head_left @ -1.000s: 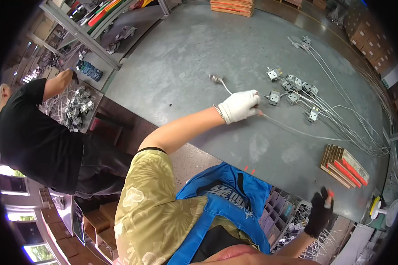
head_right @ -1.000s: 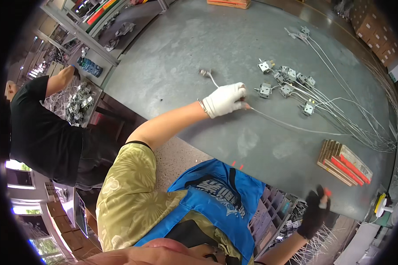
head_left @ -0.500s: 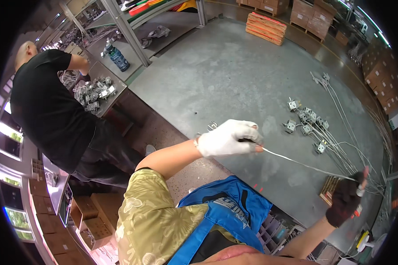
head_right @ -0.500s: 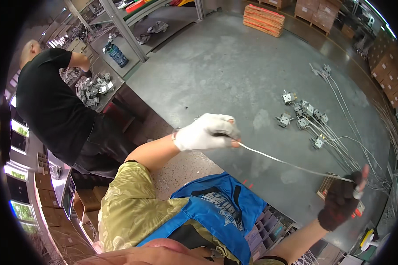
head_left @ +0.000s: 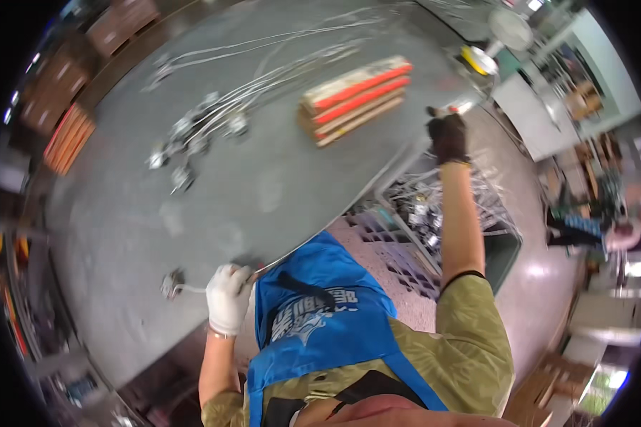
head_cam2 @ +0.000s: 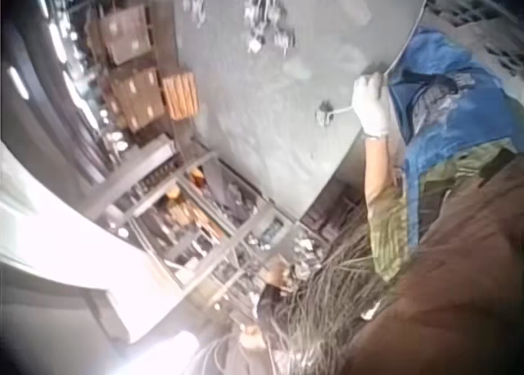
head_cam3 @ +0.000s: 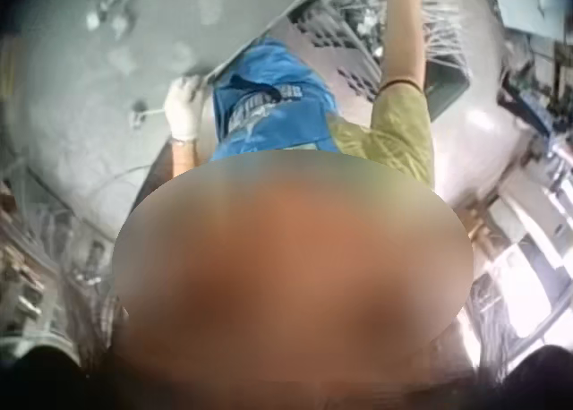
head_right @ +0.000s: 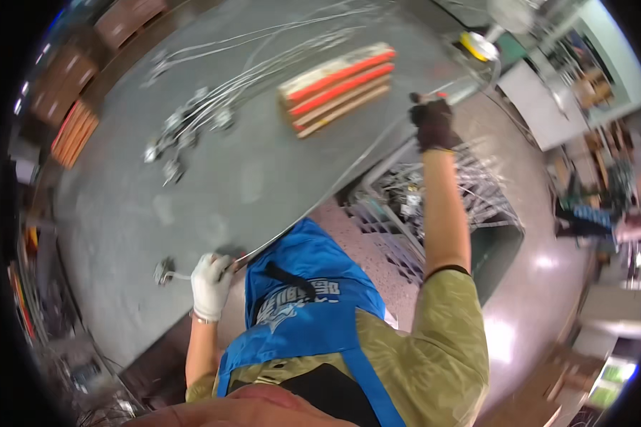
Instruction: Preparing electronic cables by sliding red components onto them and sorting them into a bin.
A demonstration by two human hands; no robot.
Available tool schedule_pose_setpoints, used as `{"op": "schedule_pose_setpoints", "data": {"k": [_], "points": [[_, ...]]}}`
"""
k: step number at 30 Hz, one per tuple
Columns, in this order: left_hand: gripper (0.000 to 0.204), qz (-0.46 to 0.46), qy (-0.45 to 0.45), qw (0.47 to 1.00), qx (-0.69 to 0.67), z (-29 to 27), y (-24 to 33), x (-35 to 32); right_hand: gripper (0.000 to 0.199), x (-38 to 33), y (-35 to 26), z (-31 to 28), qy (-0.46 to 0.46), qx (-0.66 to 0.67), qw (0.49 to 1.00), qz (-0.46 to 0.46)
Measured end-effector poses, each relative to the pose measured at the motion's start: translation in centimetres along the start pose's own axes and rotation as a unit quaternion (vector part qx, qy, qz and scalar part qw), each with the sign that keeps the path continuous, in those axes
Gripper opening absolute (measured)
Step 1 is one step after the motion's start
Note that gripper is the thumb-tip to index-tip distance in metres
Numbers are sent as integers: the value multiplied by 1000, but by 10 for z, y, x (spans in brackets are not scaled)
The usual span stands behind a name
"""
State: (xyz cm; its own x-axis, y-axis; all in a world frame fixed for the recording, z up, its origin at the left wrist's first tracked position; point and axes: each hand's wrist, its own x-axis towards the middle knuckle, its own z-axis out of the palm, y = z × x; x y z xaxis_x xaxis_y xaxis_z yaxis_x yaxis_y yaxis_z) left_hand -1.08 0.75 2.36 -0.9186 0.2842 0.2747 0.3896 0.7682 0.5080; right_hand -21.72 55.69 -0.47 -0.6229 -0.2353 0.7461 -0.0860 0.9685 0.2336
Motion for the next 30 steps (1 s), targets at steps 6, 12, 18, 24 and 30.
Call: {"op": "schedule_pose_setpoints", "data": {"k": [6,12,18,24,30], "points": [[19,25,12,999,17,21,-4,1,21,-27,-36,-5,-132,-13,945,300],[23,12,7,999,30,28,-1,3,21,-33,-17,10,-127,-59,967,212],[21,-21,4,999,47,26,0,-6,19,-46,20,29,-168,-69,967,177],[14,-105,10,993,58,17,16,-10,28,-46,50,44,-292,-41,950,100],[14,-112,58,990,62,29,7,-21,38,-40,31,28,-300,-54,941,147]]}}
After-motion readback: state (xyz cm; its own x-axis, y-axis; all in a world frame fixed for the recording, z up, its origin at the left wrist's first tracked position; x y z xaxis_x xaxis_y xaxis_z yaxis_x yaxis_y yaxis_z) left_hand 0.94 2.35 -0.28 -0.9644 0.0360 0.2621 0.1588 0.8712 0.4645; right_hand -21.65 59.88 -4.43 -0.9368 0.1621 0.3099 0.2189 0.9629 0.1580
